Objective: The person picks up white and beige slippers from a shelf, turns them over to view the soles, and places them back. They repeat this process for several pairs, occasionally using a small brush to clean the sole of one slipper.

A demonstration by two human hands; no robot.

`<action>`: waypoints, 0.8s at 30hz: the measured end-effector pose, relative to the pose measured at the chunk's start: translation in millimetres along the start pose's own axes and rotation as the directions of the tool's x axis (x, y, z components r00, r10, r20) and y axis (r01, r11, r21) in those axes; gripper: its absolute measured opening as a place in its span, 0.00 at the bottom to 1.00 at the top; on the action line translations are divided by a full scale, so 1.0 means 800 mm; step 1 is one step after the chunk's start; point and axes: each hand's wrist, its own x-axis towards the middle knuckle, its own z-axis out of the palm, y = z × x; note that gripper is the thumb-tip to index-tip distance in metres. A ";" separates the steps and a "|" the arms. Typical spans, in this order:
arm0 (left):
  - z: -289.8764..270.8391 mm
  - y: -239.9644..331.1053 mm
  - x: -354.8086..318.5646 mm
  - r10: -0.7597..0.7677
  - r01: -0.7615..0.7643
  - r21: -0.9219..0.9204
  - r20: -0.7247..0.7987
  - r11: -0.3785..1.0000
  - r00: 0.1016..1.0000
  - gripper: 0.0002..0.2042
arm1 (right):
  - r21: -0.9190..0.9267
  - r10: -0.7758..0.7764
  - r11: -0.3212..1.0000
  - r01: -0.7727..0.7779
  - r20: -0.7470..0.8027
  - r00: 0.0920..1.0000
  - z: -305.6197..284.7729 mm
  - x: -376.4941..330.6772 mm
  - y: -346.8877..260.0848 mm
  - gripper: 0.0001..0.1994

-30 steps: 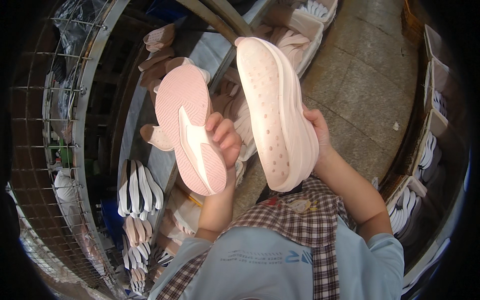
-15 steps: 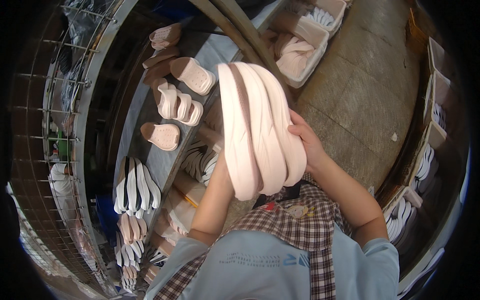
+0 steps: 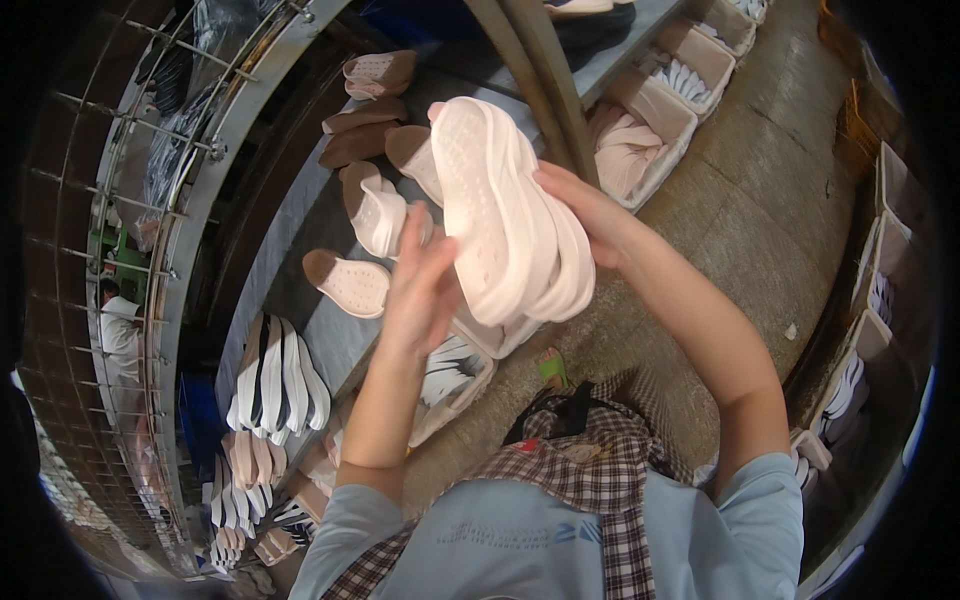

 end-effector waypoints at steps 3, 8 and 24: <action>-0.056 0.039 0.006 0.423 -0.388 0.355 -0.022 0.850 0.906 0.38 | 0.007 0.058 0.998 -0.058 0.002 0.998 0.003 0.065 -0.012 0.23; -0.202 0.103 0.028 0.701 -0.461 0.679 -0.114 0.572 0.704 0.31 | -0.121 0.180 0.976 -0.180 -0.007 0.984 0.005 0.173 -0.015 0.23; -0.365 0.028 0.064 0.126 -0.220 0.947 0.254 -0.234 0.959 0.14 | -0.795 0.066 0.553 -0.251 -0.258 0.964 -0.015 0.306 0.011 0.23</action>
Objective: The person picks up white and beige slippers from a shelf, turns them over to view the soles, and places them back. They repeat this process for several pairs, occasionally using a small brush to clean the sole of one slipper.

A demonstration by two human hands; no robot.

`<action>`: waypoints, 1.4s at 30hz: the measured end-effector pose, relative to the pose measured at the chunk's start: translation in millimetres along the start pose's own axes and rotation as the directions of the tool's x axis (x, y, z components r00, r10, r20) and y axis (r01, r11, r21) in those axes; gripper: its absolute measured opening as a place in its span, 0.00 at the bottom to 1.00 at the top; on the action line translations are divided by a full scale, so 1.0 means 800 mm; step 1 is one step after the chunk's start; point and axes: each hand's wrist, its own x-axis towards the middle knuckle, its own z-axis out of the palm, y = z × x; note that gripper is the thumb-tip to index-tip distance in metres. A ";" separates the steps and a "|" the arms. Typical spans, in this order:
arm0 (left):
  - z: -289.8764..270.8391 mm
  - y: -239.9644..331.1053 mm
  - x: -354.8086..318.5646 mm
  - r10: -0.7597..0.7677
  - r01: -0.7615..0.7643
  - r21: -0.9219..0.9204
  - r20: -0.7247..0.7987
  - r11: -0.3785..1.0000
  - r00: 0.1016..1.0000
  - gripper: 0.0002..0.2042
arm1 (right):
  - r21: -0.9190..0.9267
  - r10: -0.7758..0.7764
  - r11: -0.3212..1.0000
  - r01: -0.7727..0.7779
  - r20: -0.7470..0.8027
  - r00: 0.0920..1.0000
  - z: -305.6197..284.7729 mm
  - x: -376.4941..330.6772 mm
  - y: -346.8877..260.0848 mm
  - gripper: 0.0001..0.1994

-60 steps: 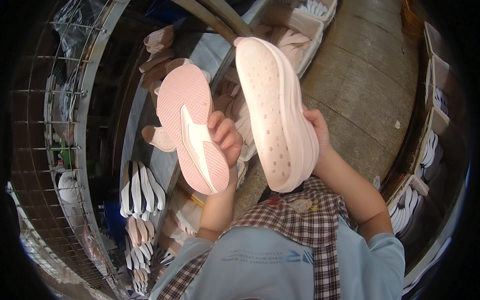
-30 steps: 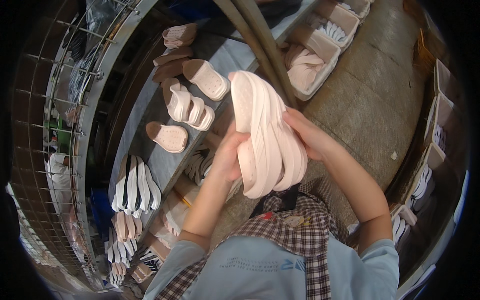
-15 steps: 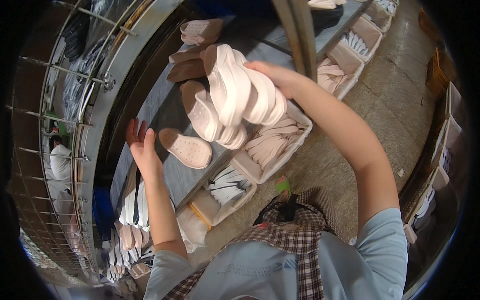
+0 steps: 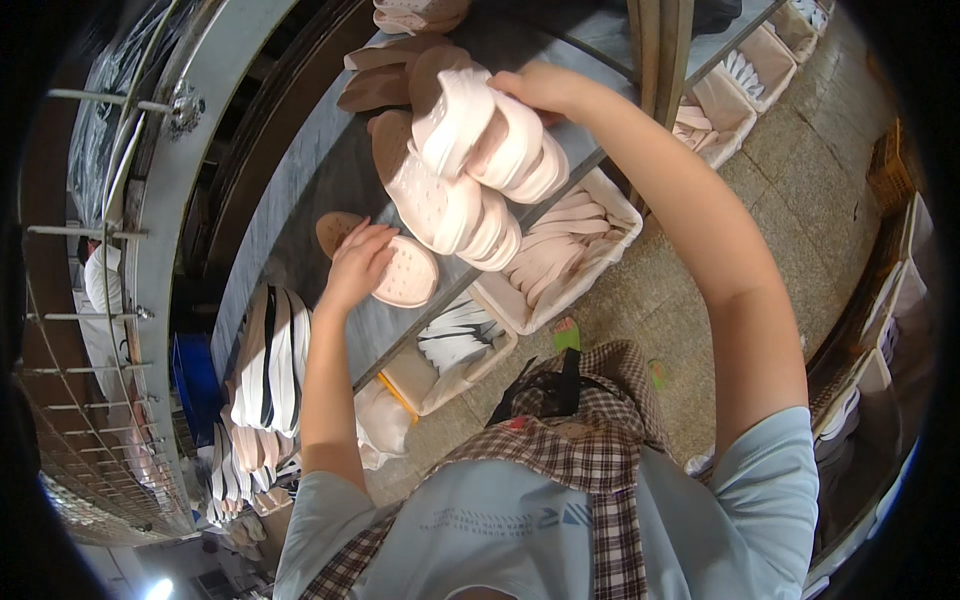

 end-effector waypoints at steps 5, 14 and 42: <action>0.009 -0.001 -0.001 -0.040 0.027 -0.149 -0.087 0.988 0.995 0.07 | 0.045 -0.045 0.998 0.047 -0.047 0.998 -0.016 -0.020 0.017 0.18; -0.025 0.054 -0.082 -0.407 0.025 -0.716 -0.367 0.698 0.837 0.07 | -0.021 -0.274 0.962 0.273 -0.104 0.956 -0.025 -0.187 0.051 0.08; -0.035 0.263 -0.092 -0.239 -0.024 -0.435 -0.539 0.900 0.808 0.06 | -0.514 0.461 0.846 -0.142 0.570 0.679 0.108 -0.435 0.437 0.18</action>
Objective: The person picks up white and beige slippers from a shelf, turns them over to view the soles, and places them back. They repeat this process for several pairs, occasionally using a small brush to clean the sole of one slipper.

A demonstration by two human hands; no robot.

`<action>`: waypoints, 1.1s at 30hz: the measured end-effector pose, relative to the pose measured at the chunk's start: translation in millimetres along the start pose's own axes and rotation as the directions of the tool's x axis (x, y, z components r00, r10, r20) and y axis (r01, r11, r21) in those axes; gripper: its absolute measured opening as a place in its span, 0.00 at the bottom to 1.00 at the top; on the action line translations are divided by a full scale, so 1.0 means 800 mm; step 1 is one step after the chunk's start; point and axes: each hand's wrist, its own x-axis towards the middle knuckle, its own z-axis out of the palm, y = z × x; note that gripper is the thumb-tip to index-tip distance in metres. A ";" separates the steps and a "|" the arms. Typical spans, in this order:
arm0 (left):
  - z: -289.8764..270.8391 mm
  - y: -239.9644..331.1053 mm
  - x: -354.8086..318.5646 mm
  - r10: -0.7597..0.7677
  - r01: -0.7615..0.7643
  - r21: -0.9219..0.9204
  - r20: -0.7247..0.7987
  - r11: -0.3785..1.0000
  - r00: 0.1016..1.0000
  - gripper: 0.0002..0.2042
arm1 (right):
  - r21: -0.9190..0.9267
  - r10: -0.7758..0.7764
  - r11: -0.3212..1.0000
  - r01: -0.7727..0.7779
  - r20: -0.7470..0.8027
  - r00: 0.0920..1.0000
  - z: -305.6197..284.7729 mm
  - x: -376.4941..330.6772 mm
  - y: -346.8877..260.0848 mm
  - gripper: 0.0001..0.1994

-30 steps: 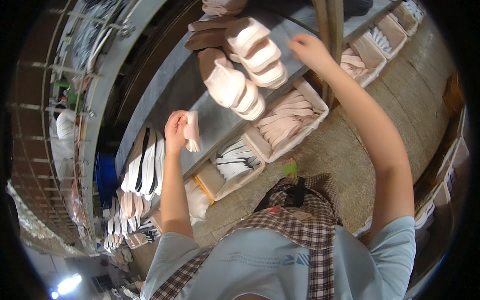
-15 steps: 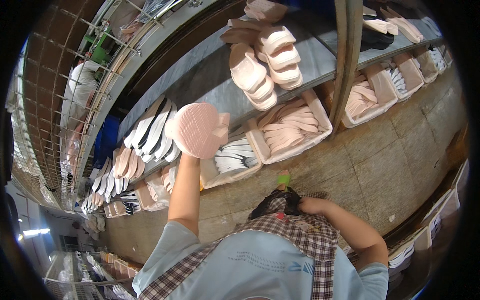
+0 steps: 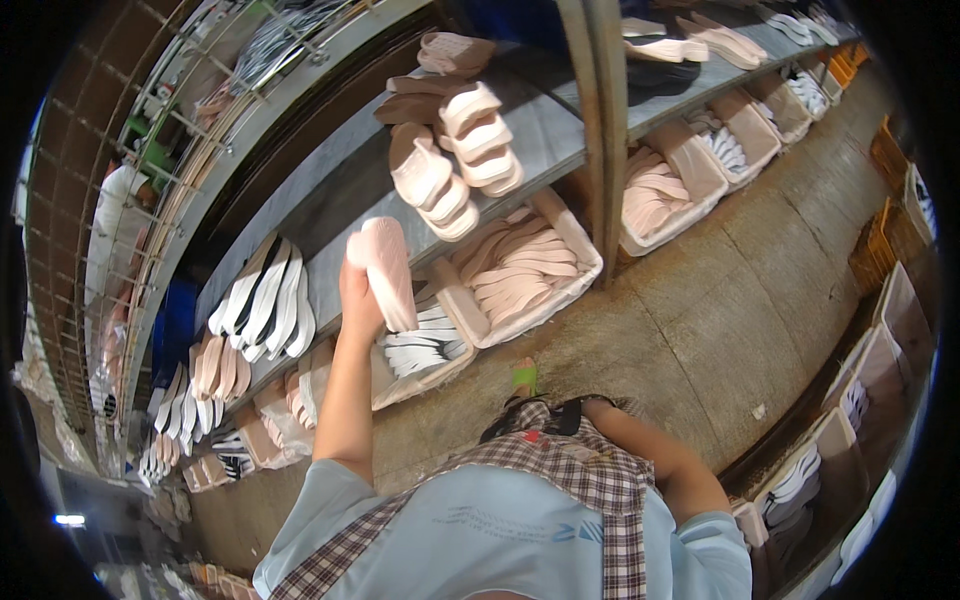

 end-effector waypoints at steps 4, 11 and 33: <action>0.022 0.007 -0.005 -0.203 0.203 0.094 -0.011 0.975 0.979 0.08 | -0.031 0.003 1.000 -0.003 -0.012 1.000 0.000 0.010 -0.008 0.18; 0.087 -0.016 -0.045 -0.593 0.672 -0.510 0.340 0.536 0.730 0.13 | -0.095 -0.002 0.995 0.002 0.001 1.000 0.008 0.026 -0.003 0.18; 0.130 0.045 -0.093 -0.574 0.703 -0.707 0.607 -0.075 0.549 0.07 | -0.207 0.042 0.975 -0.083 -0.194 0.980 0.039 0.048 0.059 0.18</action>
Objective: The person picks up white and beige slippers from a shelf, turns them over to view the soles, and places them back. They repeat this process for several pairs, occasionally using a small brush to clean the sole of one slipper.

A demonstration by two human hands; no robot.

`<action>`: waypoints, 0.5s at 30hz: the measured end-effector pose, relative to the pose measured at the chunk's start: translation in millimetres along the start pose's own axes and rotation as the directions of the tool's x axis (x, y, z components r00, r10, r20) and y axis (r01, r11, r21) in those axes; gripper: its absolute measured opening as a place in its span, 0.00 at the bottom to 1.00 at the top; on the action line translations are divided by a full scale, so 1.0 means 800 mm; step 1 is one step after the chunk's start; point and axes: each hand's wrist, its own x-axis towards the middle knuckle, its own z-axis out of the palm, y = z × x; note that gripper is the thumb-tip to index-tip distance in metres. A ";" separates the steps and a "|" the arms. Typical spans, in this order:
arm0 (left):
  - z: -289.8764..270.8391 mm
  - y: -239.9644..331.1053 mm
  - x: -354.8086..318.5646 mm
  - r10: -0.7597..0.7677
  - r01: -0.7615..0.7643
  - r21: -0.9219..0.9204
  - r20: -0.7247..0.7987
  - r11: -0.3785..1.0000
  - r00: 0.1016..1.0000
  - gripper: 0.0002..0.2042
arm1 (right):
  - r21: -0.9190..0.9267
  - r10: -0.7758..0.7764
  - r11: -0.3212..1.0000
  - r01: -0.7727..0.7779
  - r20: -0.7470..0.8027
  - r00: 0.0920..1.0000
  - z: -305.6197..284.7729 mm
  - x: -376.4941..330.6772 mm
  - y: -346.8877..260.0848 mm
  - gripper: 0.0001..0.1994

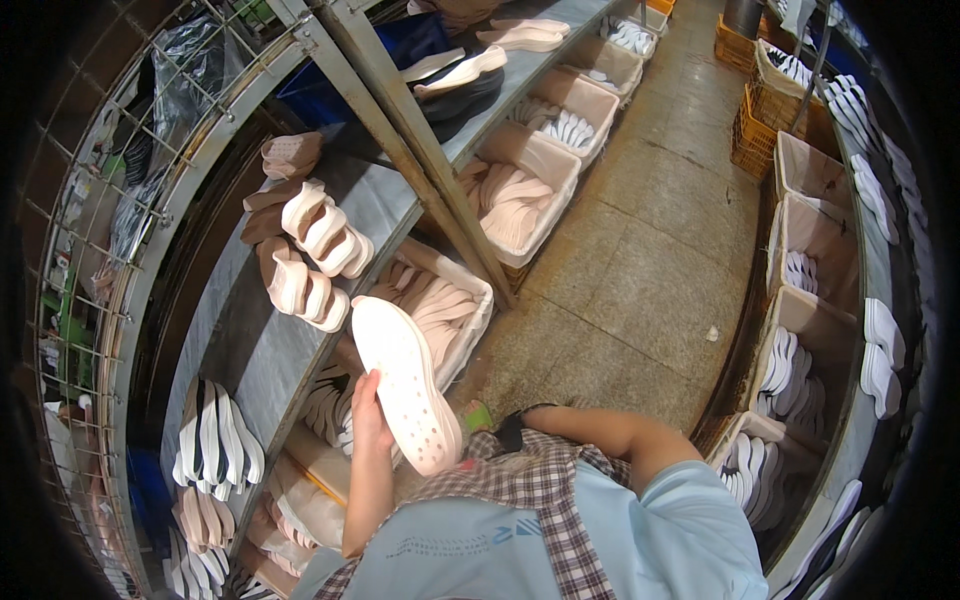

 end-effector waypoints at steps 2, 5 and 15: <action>0.006 -0.001 0.000 0.046 -0.046 0.007 0.013 0.999 0.999 0.07 | -0.041 -0.018 0.999 0.017 -0.029 0.999 0.005 0.004 0.005 0.16; 0.017 -0.004 -0.001 0.117 -0.117 -0.013 0.016 0.993 0.993 0.07 | -0.119 -0.126 0.987 0.111 -0.131 0.983 0.015 0.022 0.015 0.14; 0.031 -0.015 -0.001 0.128 -0.128 0.018 -0.022 0.992 0.992 0.08 | -0.175 0.005 0.984 -0.019 -0.079 0.997 -0.039 -0.053 -0.036 0.12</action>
